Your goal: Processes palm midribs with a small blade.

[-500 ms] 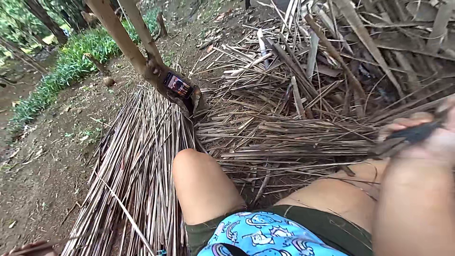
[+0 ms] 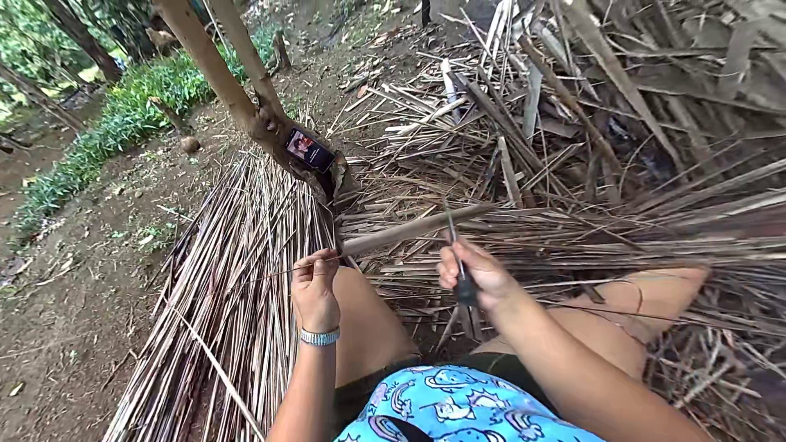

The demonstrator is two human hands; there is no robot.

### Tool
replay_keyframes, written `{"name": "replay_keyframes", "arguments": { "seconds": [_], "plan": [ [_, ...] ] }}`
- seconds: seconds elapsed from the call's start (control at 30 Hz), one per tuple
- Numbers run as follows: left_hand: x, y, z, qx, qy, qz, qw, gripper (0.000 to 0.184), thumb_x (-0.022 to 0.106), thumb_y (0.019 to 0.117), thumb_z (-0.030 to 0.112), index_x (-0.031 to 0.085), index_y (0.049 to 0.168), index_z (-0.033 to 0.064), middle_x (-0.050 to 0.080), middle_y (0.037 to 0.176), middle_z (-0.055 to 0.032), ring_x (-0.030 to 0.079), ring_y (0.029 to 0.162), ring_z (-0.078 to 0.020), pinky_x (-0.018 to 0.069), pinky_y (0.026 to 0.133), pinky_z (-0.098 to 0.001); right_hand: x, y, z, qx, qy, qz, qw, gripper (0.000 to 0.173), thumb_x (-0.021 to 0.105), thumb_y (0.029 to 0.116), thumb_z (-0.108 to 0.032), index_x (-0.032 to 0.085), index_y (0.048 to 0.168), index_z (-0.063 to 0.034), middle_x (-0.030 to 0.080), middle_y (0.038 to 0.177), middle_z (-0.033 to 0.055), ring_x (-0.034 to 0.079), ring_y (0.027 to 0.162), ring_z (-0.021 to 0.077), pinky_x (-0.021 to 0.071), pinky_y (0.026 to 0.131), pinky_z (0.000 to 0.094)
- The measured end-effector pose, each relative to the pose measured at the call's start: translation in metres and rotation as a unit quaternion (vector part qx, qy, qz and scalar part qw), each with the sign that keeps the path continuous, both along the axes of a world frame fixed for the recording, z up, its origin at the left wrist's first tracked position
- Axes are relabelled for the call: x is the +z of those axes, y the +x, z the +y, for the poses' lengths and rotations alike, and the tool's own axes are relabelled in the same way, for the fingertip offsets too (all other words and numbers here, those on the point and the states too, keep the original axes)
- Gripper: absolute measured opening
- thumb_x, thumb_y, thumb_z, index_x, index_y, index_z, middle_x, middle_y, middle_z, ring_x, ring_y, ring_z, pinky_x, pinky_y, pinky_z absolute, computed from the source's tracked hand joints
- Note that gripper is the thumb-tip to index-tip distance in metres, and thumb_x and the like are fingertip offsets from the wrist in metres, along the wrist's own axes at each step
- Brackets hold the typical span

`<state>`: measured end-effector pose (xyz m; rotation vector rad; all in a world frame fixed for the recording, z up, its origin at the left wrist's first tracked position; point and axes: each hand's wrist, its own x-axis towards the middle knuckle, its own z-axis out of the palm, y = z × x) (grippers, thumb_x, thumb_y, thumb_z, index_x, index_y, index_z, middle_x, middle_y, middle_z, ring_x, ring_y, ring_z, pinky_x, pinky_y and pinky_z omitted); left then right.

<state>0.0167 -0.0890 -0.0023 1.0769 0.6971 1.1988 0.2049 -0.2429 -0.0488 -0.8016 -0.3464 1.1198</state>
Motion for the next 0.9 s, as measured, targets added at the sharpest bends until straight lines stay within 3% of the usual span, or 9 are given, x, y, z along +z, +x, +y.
{"name": "replay_keyframes", "arguments": {
  "seconds": [0.07, 0.17, 0.27, 0.33, 0.47, 0.6, 0.73, 0.83, 0.9],
  "plan": [
    [-0.003, 0.003, 0.004, -0.008, 0.036, 0.018, 0.999, 0.025, 0.047, 0.0992, -0.009, 0.063, 0.091, 0.0087, 0.073, 0.085, 0.0016, 0.072, 0.079, -0.0094, 0.0623, 0.079, -0.0294, 0.004, 0.006, -0.008, -0.059, -0.06, -0.059, 0.995, 0.026, 0.036, 0.1069, -0.021, 0.05, 0.129, -0.022, 0.053, 0.059, -0.0081, 0.057, 0.049, 0.0044, 0.0545, 0.052, 0.0207],
    [-0.007, 0.021, -0.004, -0.046, 0.094, 0.007, 0.994, 0.027, 0.051, 0.0971, -0.008, 0.067, 0.088, 0.0129, 0.075, 0.083, 0.0044, 0.073, 0.076, -0.0072, 0.0627, 0.078, -0.0281, 0.026, -0.021, -0.008, -0.018, -0.11, -0.159, 0.981, 0.044, 0.045, 0.1037, -0.01, 0.044, 0.148, -0.0122, 0.056, 0.066, -0.0059, 0.057, 0.051, 0.0035, 0.0545, 0.052, 0.0203],
    [-0.012, 0.035, -0.01, -0.092, 0.211, -0.02, 0.973, 0.018, 0.067, 0.0949, 0.003, 0.074, 0.092, 0.0195, 0.077, 0.091, 0.0082, 0.072, 0.082, -0.0033, 0.0617, 0.079, -0.0249, 0.049, -0.057, -0.004, 0.108, -0.069, -0.223, 0.966, 0.05, 0.055, 0.1, -0.011, 0.043, 0.148, -0.0048, 0.063, 0.087, -0.0087, 0.056, 0.059, -0.0028, 0.0519, 0.054, 0.0153],
    [-0.009, 0.034, -0.009, -0.118, 0.258, -0.025, 0.959, 0.014, 0.071, 0.0945, 0.01, 0.076, 0.095, 0.0228, 0.077, 0.095, 0.0094, 0.072, 0.086, -0.003, 0.0615, 0.081, -0.0246, 0.045, -0.047, -0.001, 0.077, -0.11, -0.224, 0.965, 0.042, 0.053, 0.1014, -0.01, 0.05, 0.143, -0.0046, 0.062, 0.083, -0.0072, 0.055, 0.056, -0.0024, 0.0508, 0.052, 0.0153],
    [-0.003, 0.011, 0.011, -0.097, 0.267, -0.014, 0.959, 0.01, 0.072, 0.0945, 0.013, 0.075, 0.094, 0.0225, 0.077, 0.094, 0.0066, 0.073, 0.083, -0.0068, 0.0632, 0.079, -0.0282, -0.036, 0.046, -0.015, -0.195, -0.32, -0.073, 0.924, 0.03, 0.055, 0.1066, -0.028, 0.058, 0.133, -0.0131, 0.055, 0.073, -0.0036, 0.053, 0.053, 0.0054, 0.0503, 0.05, 0.023],
    [0.001, -0.006, 0.033, -0.042, 0.259, 0.009, 0.965, 0.016, 0.07, 0.0947, 0.007, 0.074, 0.091, 0.0226, 0.077, 0.091, 0.0076, 0.073, 0.081, -0.0055, 0.0621, 0.078, -0.0263, -0.102, 0.092, -0.053, -0.314, -0.31, 0.134, 0.887, 0.021, 0.048, 0.1071, -0.037, 0.05, 0.107, -0.016, 0.051, 0.064, -0.0068, 0.052, 0.049, 0.0038, 0.0484, 0.046, 0.0217],
    [-0.02, 0.01, 0.029, -0.095, 0.337, 0.054, 0.935, 0.012, 0.07, 0.0955, 0.01, 0.075, 0.095, 0.0206, 0.076, 0.1, 0.0104, 0.072, 0.092, -0.0032, 0.0608, 0.084, -0.0251, -0.05, 0.042, -0.036, -0.079, -0.177, 0.152, 0.969, 0.037, 0.027, 0.111, -0.046, 0.053, 0.118, -0.02, 0.05, 0.058, -0.0085, 0.054, 0.046, 0.0024, 0.0503, 0.045, 0.0187],
    [-0.028, 0.031, 0.019, -0.131, 0.423, 0.071, 0.894, 0.007, 0.066, 0.0988, 0.011, 0.072, 0.094, 0.0104, 0.076, 0.1, 0.0029, 0.072, 0.094, -0.0057, 0.0614, 0.085, -0.0275, -0.009, 0.0, -0.012, 0.125, -0.023, 0.041, 0.991, 0.044, 0.046, 0.1025, -0.038, 0.043, 0.144, -0.0246, 0.057, 0.062, -0.0085, 0.059, 0.05, 0.0036, 0.0544, 0.049, 0.0198],
    [-0.026, 0.04, 0.013, -0.151, 0.474, 0.081, 0.864, 0.011, 0.064, 0.1, 0.011, 0.069, 0.092, 0.006, 0.075, 0.098, -0.0019, 0.072, 0.094, -0.0064, 0.0605, 0.085, -0.0262, 0.021, -0.019, -0.002, 0.189, -0.015, -0.005, 0.982, 0.048, 0.053, 0.0979, -0.031, 0.043, 0.144, -0.0211, 0.057, 0.065, -0.0076, 0.059, 0.053, 0.0038, 0.0546, 0.053, 0.0195]
  ]
}}
